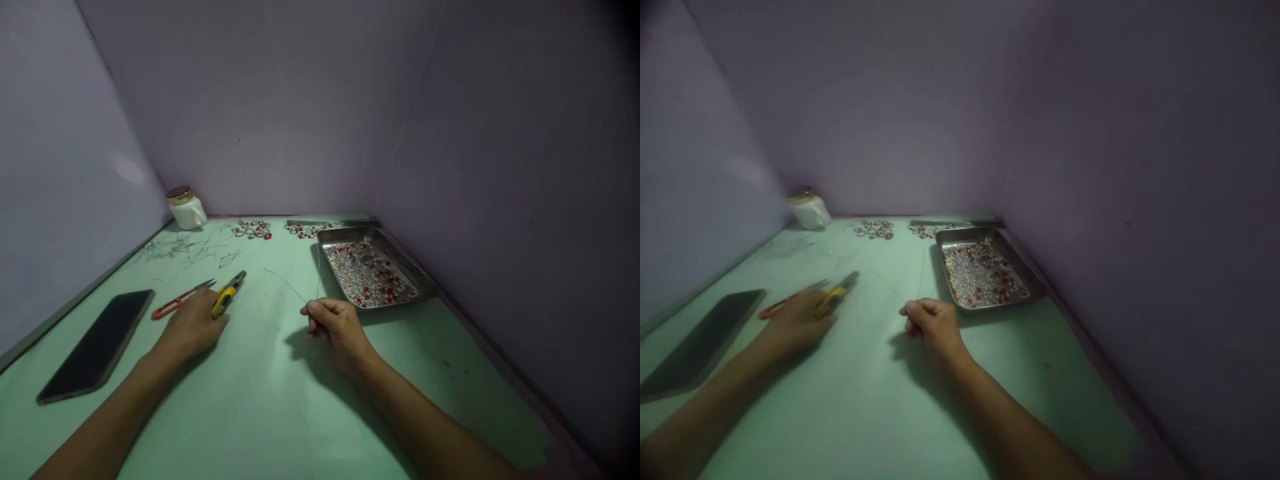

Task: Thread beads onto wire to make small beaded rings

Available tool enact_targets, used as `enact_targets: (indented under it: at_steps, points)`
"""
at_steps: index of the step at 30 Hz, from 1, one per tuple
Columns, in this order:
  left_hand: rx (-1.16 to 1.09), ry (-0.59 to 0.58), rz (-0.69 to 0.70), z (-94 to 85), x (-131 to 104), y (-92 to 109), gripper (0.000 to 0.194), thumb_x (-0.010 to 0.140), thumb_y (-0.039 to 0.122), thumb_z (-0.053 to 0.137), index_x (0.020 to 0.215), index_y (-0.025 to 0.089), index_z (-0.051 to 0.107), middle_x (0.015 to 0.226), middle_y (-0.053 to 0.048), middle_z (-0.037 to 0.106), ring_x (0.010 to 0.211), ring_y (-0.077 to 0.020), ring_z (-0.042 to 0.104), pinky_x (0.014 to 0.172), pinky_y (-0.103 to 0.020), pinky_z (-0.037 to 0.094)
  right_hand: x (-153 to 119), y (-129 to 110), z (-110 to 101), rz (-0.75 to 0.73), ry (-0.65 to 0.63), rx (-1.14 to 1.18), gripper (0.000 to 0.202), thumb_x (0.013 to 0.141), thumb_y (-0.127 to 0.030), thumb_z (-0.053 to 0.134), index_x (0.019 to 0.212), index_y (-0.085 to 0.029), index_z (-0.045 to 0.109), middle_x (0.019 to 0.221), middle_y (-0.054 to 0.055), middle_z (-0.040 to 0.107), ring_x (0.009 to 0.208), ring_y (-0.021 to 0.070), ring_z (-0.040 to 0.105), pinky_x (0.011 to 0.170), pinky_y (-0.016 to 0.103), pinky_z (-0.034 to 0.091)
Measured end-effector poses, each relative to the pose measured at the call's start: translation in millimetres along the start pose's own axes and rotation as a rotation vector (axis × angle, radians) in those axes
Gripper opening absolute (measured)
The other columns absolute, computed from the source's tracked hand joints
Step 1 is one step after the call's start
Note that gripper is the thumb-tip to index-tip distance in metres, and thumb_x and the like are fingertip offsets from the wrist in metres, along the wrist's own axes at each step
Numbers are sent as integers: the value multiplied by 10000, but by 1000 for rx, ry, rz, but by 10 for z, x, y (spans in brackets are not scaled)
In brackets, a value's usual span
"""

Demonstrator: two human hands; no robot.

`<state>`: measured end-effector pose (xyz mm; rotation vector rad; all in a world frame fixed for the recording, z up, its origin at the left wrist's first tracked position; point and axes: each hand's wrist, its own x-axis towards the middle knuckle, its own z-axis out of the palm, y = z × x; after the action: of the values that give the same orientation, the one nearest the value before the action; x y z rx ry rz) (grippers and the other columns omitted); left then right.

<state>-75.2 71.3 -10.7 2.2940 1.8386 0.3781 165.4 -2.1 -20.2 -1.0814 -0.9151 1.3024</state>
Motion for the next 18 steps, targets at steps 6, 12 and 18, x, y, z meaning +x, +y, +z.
enact_targets:
  at_steps: [6, 12, 18]
  points:
    - [53, 65, 194, 80, -103, 184, 256, 745, 355, 482, 829, 161, 627, 890, -102, 625, 856, -265, 554, 771, -378, 402, -4, 40, 30, 113, -36, 161, 215, 665, -360, 665, 646, -145, 665, 473, -37, 518, 331, 27, 330, 393, 205, 357]
    - [-617, -58, 84, -60, -332, 770, 301, 748, 386, 474, 754, 168, 682, 841, -62, 689, 798, -224, 601, 714, -326, 458, -63, 55, 91, 138, -132, 103, 308, 633, -432, 685, 641, -126, 651, 449, -38, 519, 336, 50, 440, 358, 186, 321]
    - [-768, -226, 15, -270, -407, 1177, 213, 679, 327, 547, 555, 172, 623, 548, -2, 612, 607, -175, 559, 638, -294, 425, -128, 95, 133, 117, -270, 26, 353, 658, -474, 651, 632, -122, 636, 450, -28, 532, 326, 52, 433, 345, 187, 272]
